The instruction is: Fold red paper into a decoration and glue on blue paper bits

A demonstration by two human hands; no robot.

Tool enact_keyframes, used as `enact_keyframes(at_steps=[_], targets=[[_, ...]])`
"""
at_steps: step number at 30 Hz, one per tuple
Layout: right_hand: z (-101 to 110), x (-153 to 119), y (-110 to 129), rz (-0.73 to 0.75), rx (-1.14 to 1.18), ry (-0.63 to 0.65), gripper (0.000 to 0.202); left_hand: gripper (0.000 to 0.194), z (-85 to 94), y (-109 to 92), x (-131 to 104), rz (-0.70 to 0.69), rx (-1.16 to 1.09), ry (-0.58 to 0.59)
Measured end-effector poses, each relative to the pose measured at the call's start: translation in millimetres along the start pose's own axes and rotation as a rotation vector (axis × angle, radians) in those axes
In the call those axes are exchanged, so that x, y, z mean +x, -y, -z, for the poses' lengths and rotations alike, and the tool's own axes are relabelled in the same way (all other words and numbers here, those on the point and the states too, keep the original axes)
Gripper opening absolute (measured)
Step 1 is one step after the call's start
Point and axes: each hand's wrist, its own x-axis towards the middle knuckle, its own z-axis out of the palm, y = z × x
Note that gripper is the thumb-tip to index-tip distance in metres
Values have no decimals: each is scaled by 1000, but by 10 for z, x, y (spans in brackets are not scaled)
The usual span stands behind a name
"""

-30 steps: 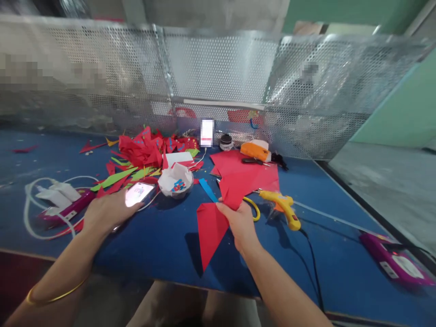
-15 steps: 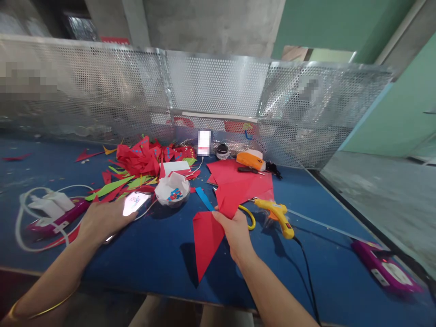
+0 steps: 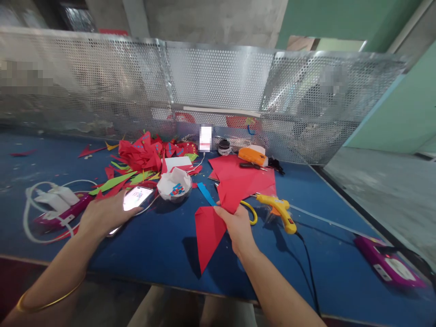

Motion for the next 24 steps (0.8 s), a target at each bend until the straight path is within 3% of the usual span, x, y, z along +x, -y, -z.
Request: enact_keyframes(at_steps=[2,5,8,12,15,18,24], targets=[[-1,2,1,0,-2,-4,38,58,132,-95,-78,-26,-52,-94],[8,7,-5,-2,-13,-2,40,43,322,-452,-207,-103,-332,-191],[31,14,-20,-4,-33,16,41,30,364,-963,-228,-348,-730,1],[57,28,-34,-4,-55,28,40,32,179,-1470,-64,-473,-976,226],[53,24,-31,23,-53,27,36,31,23,-1589,27,-471,-1227,397],[41,14,-30,29,-74,41,33,25,-49,-1575,16,-394,-1445,557],[44,29,-53,29,-50,56,31,19,-53,-1536,-54,-314,-1511,626]])
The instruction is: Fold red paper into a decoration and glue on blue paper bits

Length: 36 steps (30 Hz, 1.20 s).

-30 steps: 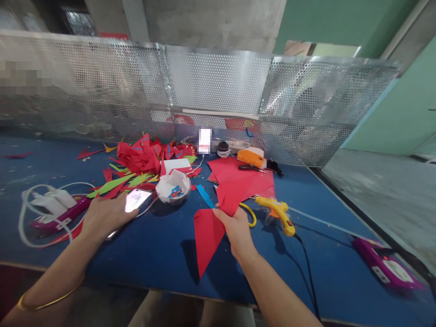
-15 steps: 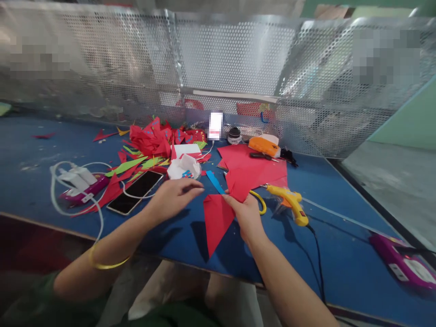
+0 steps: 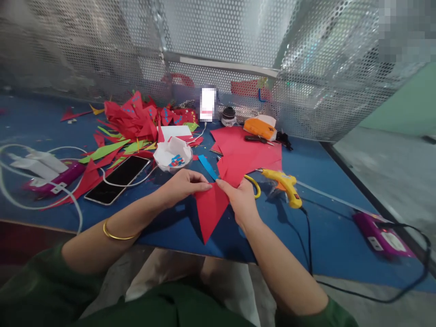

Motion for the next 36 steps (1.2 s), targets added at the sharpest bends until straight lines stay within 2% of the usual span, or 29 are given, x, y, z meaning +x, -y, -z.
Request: enact_keyframes(at_steps=[5,14,20,27,31,36], targets=[[7,15,6,15,-5,-1,27,24,-42,-5,-3,27,-47,20],[7,-1,-2,27,-43,52,25,24,-76,56,11,-59,-18,-51],[25,9,-4,60,-47,-26,26,23,-116,87,21,-28,-71,-63],[1,5,23,47,-41,-50,27,22,-116,73,18,5,-98,-94],[6,19,26,58,-21,-70,24,35,-102,44,13,54,-161,-87],[4,23,33,59,-17,-65,26,31,-93,77,39,34,-110,-164]])
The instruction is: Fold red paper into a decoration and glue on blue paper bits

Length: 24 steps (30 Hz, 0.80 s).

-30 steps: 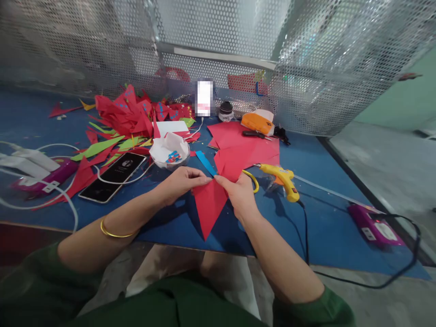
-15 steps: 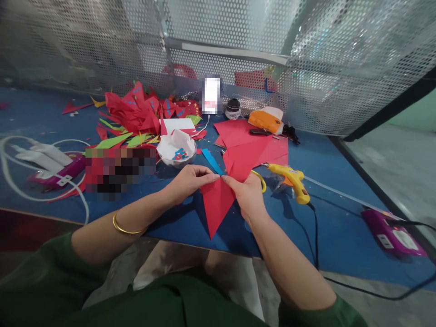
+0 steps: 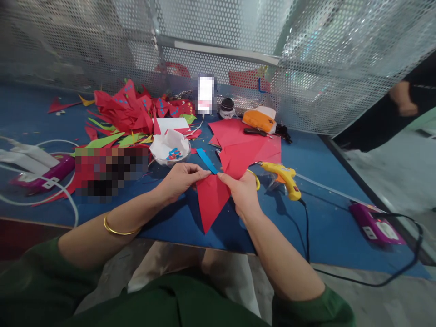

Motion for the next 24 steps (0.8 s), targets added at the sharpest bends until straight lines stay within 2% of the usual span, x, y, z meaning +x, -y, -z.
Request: enact_keyframes(at_steps=[4,9,14,19,24], targets=[[2,10,-10,-7,21,17,27,34,-7,20,4,-33,28,-28],[14,29,-13,-17,39,-41,28,35,-7,-6,-3,33,-28,7],[10,23,5,-18,1,-35,27,32,-17,-12,-2,-20,-25,-40],[15,29,-6,-11,6,-48,27,36,-20,-19,-35,74,-70,72],[16,40,-30,-16,11,-18,29,20,-27,-2,-48,137,-72,139]])
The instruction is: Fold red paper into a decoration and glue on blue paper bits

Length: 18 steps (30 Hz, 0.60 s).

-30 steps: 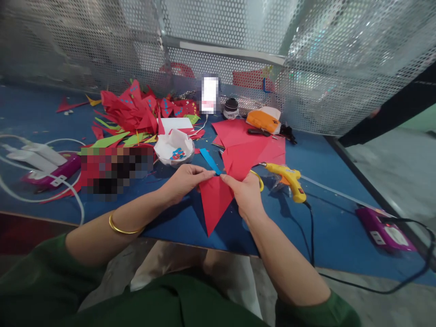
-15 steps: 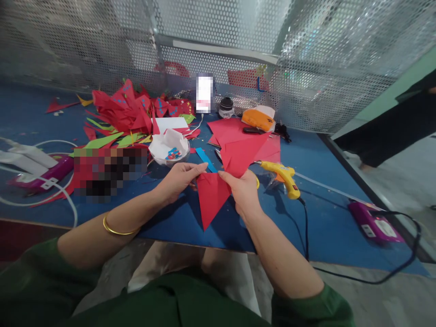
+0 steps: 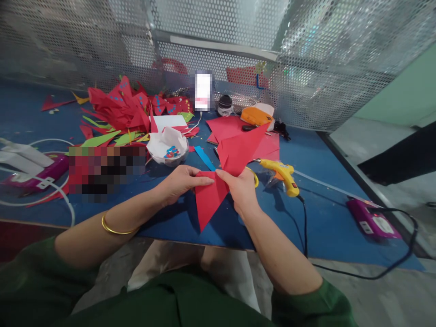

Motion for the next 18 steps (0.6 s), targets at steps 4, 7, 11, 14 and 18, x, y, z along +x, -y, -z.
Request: enact_keyframes(at_steps=[4,7,11,14,18], targets=[[-5,12,-24,24,-3,-2,30,11,-24,4,3,12,-73,6],[-10,16,-26,15,-23,-2,29,10,-42,2,-5,3,-90,-8],[-15,14,1,2,-35,-11,29,21,-34,7,-18,-34,-34,-6],[-9,18,7,-40,-44,13,31,39,-2,1,-14,-81,31,-6],[10,12,-21,-42,-83,152,34,43,36,-27,7,-167,25,-94]])
